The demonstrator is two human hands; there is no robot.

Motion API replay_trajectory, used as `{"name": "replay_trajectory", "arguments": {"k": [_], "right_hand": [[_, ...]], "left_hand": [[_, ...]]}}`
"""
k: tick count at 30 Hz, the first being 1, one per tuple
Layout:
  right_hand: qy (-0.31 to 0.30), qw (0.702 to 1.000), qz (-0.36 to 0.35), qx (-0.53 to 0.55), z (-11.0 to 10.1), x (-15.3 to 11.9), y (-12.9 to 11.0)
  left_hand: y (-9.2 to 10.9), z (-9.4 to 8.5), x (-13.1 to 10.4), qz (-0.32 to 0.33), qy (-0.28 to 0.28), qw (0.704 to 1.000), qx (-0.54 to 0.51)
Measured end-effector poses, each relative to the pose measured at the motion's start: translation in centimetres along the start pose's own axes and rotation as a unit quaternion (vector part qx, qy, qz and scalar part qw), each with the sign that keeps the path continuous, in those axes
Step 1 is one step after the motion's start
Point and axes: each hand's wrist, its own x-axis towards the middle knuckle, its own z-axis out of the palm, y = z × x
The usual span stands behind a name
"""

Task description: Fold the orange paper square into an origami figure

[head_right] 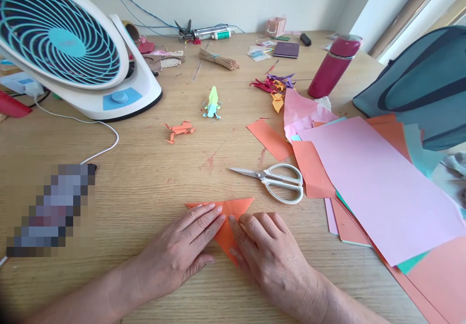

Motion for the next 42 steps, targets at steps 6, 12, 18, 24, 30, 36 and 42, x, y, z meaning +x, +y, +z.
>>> {"name": "replay_trajectory", "arguments": {"k": [6, 12, 18, 24, 30, 36, 42], "right_hand": [[-0.036, 0.999, -0.008, 0.008, 0.5, 0.1, -0.4], [-0.032, 0.999, 0.033, -0.018, 0.9, -0.3, -0.2], [-0.012, 0.999, 0.036, -0.026, 0.8, -0.3, -0.1], [0.031, 0.999, 0.023, -0.003, 0.1, -0.2, 0.2], [0.032, 0.998, 0.056, -0.013, 0.3, -0.1, 0.6], [0.026, 0.997, 0.077, -0.001, 0.8, -0.1, 0.8], [0.019, 0.996, 0.084, 0.028, 0.9, 0.1, 0.8]], "left_hand": [[0.0, 0.2, -0.2, 0.006, -0.021, 1.0, 0.008], [0.0, 0.4, -0.7, -0.029, -0.048, 0.998, 0.031], [0.0, 0.6, -0.8, -0.052, -0.051, 0.997, 0.03], [-0.3, -0.1, -0.9, -0.033, -0.031, 0.999, -0.016], [-1.6, -0.6, -0.6, -0.191, 0.101, 0.972, -0.088], [-3.1, -0.7, -0.4, -0.312, 0.087, 0.941, -0.101], [-3.4, -0.9, 0.1, -0.316, 0.089, 0.931, -0.157]]}}
